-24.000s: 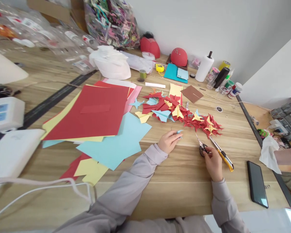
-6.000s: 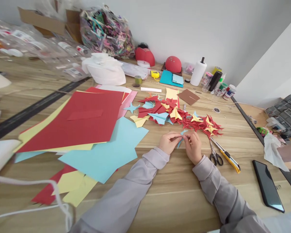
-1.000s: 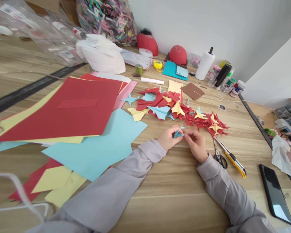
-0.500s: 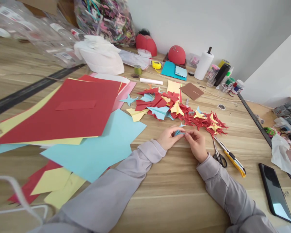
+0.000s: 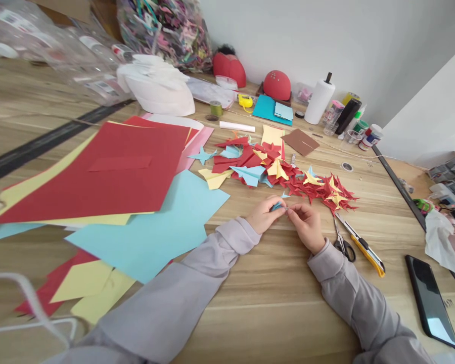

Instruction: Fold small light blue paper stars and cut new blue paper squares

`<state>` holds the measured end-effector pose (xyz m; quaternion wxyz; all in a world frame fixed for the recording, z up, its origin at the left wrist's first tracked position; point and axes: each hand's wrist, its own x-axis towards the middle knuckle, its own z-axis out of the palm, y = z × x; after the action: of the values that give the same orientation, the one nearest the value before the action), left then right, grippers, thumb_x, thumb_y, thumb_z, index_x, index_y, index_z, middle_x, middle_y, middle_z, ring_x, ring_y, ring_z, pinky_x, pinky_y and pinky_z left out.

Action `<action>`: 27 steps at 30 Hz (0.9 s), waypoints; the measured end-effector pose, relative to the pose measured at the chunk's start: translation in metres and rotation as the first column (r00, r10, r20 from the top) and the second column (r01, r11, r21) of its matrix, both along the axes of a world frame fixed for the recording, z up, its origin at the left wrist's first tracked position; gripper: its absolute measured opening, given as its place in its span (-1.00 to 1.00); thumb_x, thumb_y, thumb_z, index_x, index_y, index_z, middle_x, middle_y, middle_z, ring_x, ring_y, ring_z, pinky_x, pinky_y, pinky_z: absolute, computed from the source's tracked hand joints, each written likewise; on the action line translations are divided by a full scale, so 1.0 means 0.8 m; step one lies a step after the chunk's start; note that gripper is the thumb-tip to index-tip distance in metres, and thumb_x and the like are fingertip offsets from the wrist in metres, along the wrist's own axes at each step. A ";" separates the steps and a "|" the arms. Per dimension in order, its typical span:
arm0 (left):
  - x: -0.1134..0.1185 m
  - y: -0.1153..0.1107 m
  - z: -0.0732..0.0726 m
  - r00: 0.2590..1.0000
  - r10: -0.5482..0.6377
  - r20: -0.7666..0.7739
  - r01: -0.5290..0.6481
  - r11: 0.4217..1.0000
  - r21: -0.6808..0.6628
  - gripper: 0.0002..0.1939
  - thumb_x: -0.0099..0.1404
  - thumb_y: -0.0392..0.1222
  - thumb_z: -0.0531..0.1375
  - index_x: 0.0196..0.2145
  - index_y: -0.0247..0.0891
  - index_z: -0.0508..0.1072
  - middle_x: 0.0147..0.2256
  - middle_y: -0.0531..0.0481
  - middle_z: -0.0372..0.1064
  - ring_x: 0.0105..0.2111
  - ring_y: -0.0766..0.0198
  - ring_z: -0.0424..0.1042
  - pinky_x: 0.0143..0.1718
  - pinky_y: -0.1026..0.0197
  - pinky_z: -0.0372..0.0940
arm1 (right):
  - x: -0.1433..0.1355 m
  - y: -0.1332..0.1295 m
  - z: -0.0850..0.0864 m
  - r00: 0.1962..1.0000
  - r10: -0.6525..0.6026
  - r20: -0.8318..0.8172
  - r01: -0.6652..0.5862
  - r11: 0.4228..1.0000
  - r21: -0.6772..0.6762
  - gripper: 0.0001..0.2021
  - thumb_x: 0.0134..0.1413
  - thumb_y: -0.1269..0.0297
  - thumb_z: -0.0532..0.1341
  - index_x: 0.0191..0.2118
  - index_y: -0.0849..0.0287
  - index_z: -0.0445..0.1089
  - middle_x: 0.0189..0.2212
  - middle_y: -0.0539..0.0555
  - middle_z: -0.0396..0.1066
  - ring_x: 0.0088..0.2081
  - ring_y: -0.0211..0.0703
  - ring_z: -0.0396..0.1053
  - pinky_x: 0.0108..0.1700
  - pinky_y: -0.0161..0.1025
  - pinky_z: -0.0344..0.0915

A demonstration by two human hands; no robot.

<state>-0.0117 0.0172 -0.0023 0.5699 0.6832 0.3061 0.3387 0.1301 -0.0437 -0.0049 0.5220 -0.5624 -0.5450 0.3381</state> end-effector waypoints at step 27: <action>0.000 0.001 0.002 0.998 -0.004 -0.055 0.007 0.998 0.060 -0.90 0.10 -0.24 0.08 -0.51 -0.31 0.32 -0.46 0.09 0.17 -0.58 0.43 0.18 -0.49 0.29 0.13 | 0.000 0.000 0.005 0.933 -0.039 0.357 -0.024 0.985 0.169 -0.91 0.05 0.32 0.17 -0.39 0.17 0.40 -0.49 0.04 0.43 -0.46 -0.24 0.36 -0.41 -0.29 0.31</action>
<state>-0.0117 0.0179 -0.0006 0.5413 0.7100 0.3092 0.3275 0.1304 -0.0439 -0.0012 0.4611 -0.5699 -0.6560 0.1798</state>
